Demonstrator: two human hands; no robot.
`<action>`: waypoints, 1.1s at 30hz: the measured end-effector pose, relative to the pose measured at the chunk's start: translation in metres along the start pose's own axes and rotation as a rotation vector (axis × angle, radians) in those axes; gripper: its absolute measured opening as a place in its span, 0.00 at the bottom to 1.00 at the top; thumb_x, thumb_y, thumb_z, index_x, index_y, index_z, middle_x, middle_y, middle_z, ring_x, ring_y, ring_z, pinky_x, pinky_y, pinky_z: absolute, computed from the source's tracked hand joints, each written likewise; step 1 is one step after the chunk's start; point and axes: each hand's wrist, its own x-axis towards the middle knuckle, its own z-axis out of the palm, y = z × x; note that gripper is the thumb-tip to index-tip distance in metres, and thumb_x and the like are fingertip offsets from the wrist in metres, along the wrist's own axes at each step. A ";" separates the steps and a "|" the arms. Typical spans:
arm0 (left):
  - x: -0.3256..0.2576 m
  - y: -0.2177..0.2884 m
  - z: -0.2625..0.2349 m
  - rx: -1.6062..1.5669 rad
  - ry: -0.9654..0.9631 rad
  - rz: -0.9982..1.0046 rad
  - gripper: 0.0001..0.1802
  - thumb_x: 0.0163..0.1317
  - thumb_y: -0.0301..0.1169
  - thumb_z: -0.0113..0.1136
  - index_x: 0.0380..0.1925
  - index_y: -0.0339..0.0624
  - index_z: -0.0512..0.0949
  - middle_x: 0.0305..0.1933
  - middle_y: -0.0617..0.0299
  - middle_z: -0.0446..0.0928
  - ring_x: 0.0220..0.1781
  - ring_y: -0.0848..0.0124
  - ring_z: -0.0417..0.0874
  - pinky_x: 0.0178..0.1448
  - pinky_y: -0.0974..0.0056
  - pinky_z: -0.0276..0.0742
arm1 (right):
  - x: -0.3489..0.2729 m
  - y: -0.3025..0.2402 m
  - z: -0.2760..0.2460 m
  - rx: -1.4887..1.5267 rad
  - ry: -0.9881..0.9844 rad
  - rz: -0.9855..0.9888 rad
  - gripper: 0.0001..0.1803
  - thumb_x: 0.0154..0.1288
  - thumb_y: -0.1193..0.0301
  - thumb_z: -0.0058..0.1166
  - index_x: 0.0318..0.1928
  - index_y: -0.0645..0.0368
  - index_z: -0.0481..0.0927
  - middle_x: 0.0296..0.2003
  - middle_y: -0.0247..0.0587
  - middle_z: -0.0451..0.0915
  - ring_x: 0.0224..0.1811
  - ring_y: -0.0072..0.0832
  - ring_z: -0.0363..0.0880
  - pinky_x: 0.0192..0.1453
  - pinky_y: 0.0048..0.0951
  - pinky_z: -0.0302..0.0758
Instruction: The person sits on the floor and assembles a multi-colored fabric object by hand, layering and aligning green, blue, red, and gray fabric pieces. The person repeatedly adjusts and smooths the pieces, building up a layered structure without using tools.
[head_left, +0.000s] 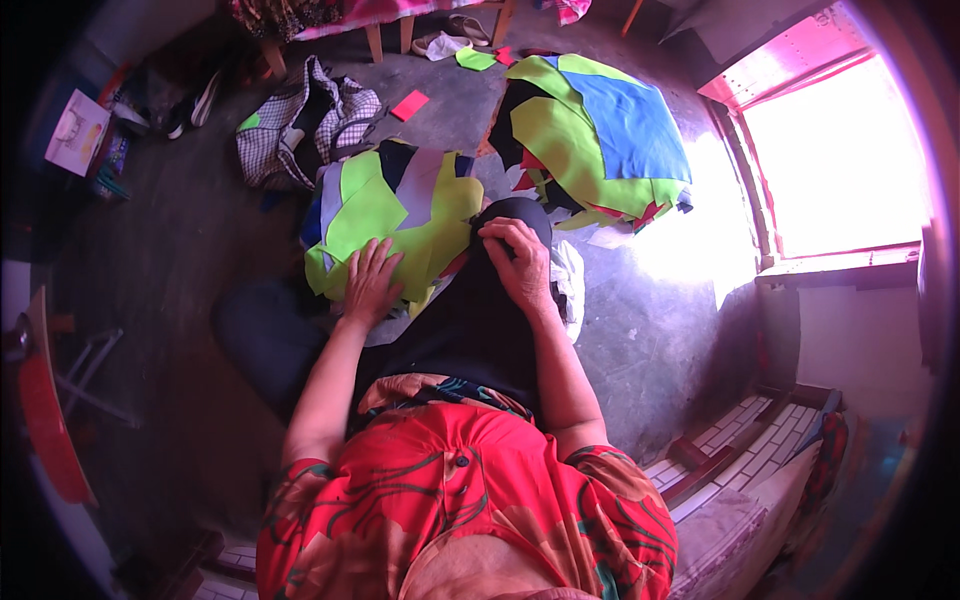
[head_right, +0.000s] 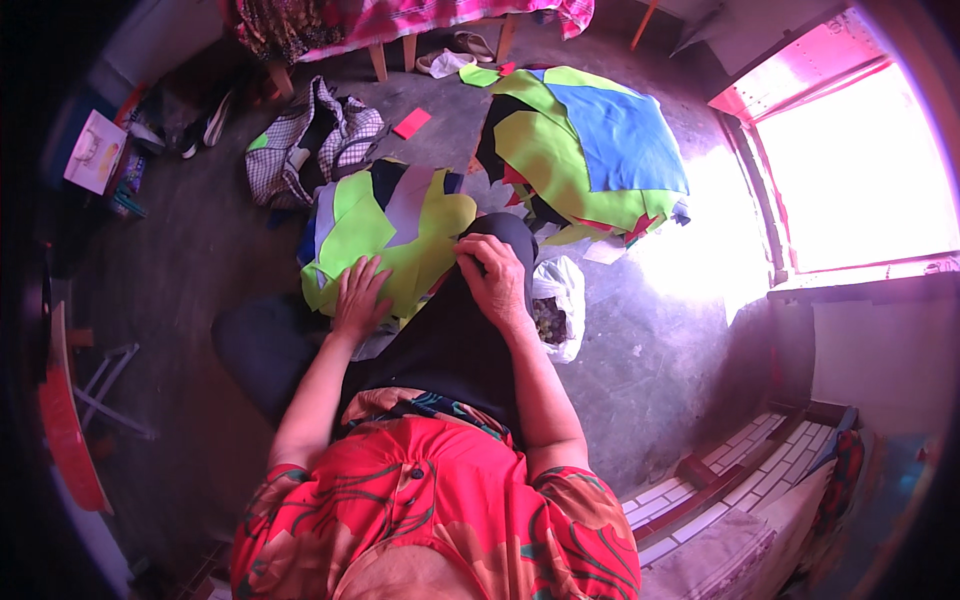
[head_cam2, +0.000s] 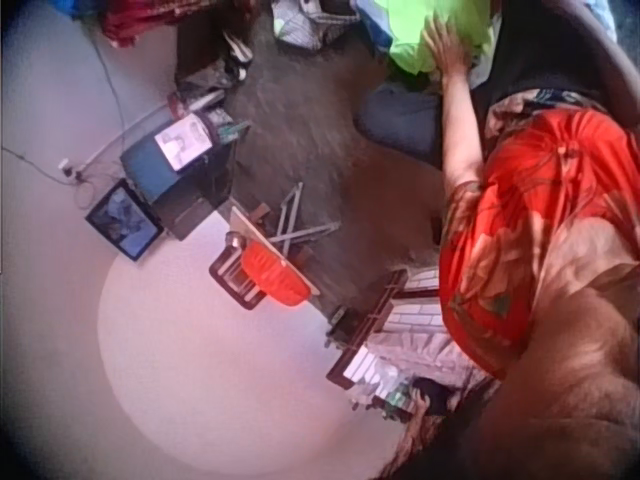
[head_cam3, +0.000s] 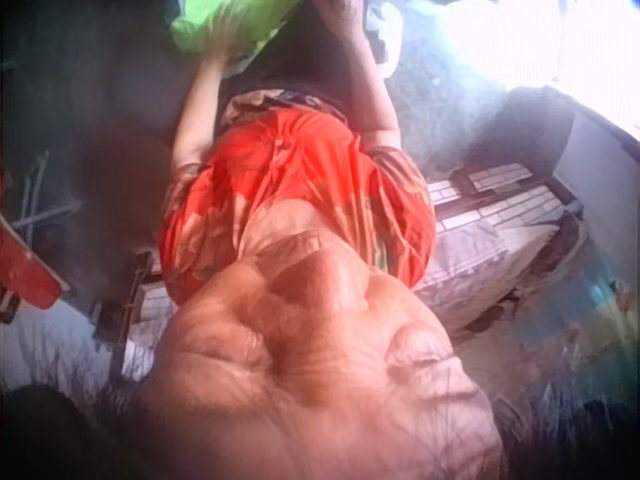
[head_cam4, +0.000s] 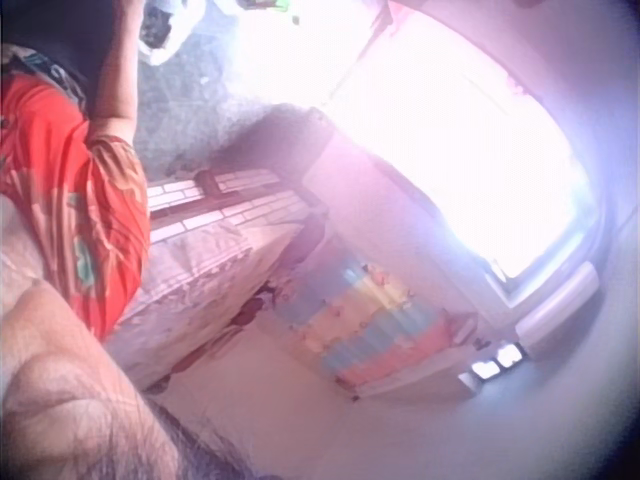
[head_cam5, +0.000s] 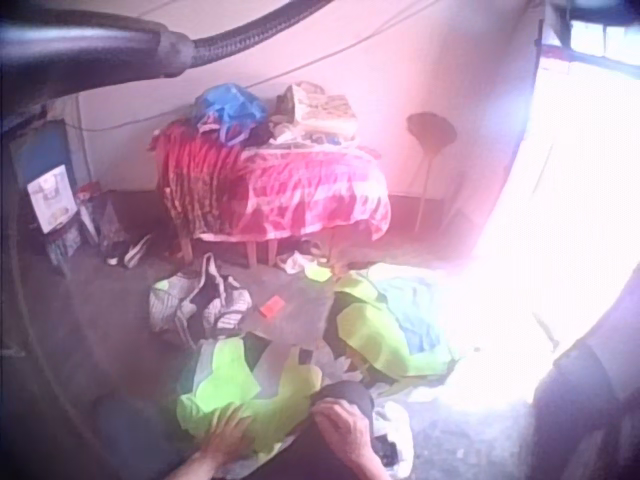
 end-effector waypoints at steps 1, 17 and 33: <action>0.002 0.001 -0.001 -0.009 -0.007 -0.004 0.31 0.52 0.36 0.63 0.58 0.52 0.68 0.70 0.59 0.57 0.74 0.58 0.52 0.73 0.47 0.45 | 0.000 -0.001 -0.001 0.000 0.004 -0.004 0.07 0.55 0.77 0.58 0.37 0.58 0.80 0.39 0.39 0.80 0.40 0.37 0.79 0.45 0.31 0.73; -0.003 -0.002 -0.015 0.005 0.002 -0.008 0.31 0.49 0.33 0.64 0.56 0.54 0.69 0.69 0.62 0.58 0.73 0.60 0.53 0.74 0.47 0.47 | 0.055 0.039 -0.074 0.119 0.180 0.268 0.07 0.62 0.75 0.56 0.40 0.58 0.82 0.34 0.32 0.83 0.33 0.15 0.77 0.39 0.21 0.73; -0.014 -0.039 -0.035 -0.152 0.022 -0.074 0.36 0.43 0.33 0.69 0.57 0.55 0.69 0.69 0.59 0.59 0.74 0.58 0.54 0.72 0.44 0.47 | 0.256 0.106 -0.066 -0.680 0.166 -0.032 0.26 0.57 0.62 0.62 0.55 0.59 0.75 0.53 0.44 0.77 0.58 0.40 0.72 0.62 0.35 0.67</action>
